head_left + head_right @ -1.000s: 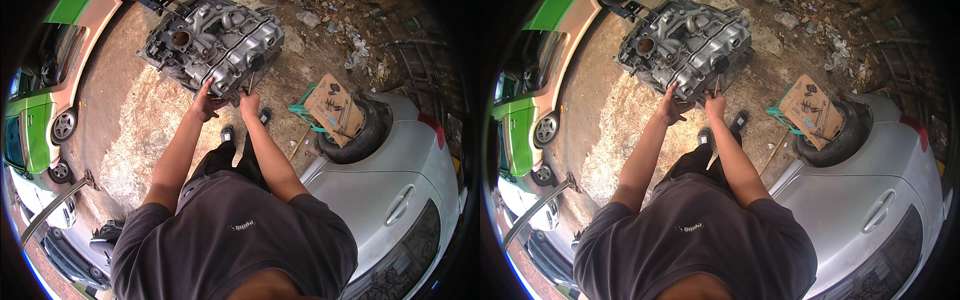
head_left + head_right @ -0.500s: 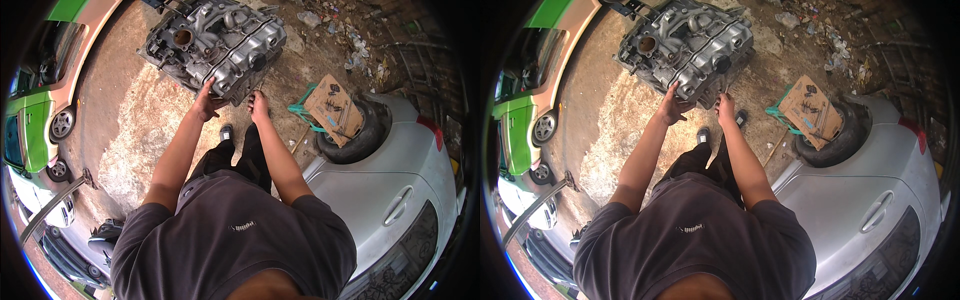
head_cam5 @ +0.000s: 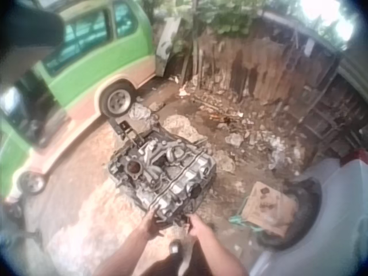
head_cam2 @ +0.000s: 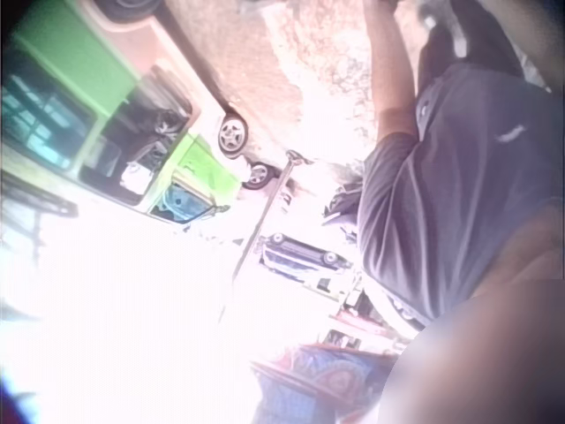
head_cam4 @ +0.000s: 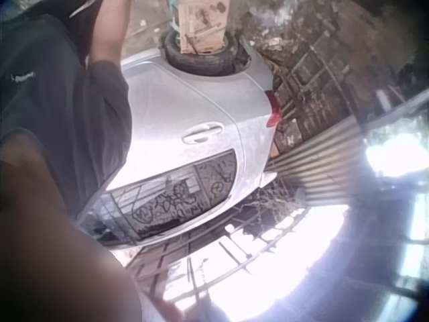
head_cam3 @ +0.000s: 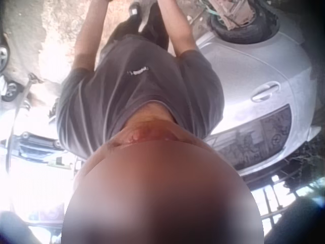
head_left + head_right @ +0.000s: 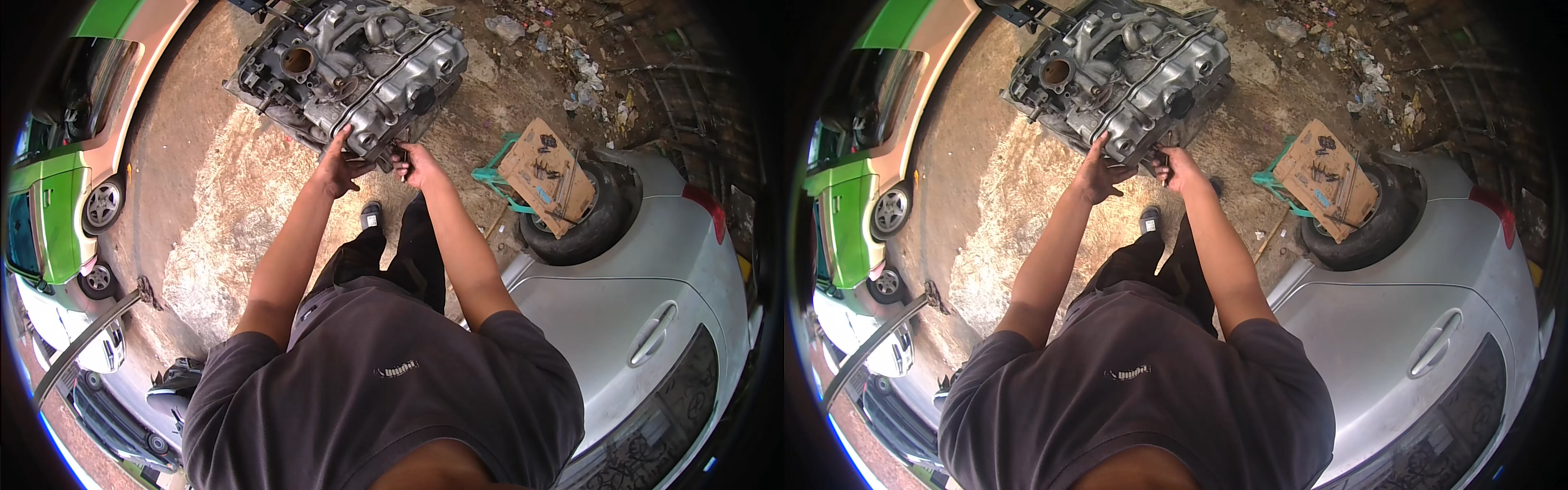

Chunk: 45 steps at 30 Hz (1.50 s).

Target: The person uses a wrench to loosen and remove bolts from a car engine block resting on the ground. They repeatedly reposition the engine, remove bolts one by one, and place them on a nearby cardboard sheet. The person then lifts and sets aside a detached engine component.

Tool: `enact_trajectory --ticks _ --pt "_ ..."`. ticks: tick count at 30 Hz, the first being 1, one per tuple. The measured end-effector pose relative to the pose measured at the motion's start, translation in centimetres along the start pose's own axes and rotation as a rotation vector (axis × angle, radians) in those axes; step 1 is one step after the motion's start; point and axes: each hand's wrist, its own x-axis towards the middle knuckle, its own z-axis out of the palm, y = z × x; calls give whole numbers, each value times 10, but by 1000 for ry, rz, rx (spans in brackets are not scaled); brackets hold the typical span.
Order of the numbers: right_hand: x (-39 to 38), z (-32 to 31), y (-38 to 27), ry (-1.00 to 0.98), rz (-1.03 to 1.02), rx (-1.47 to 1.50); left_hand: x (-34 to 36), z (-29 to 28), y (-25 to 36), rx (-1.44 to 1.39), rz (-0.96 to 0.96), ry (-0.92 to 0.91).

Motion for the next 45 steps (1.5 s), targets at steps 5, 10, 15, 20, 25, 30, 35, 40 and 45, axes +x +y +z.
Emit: enact_trajectory --ticks 5,10,15,20,25,30,35,40,45 --pt "-4 13 11 161 -262 -203 -1 0 2 4 -10 -8" --pt "3 17 32 414 -683 -665 -1 -1 1 -2 -7 -16" --pt "-3 11 37 567 -1128 -1297 -1 -2 1 -20 2 4" --pt "-4 16 26 511 -1008 -1179 2 10 -3 -66 -12 28" --pt "1 14 25 455 -1158 -1186 9 25 -9 -121 46 84" --pt "5 6 28 454 -1268 -1265 12 31 -13 -224 68 81" --pt "-7 -6 31 431 -1261 -1265 14 34 -10 -254 71 131" --pt "-12 -3 32 488 -1127 -1232 10 32 -8 -214 34 96" --pt "-5 -2 13 295 -717 -1044 8 25 -4 -94 -24 88"
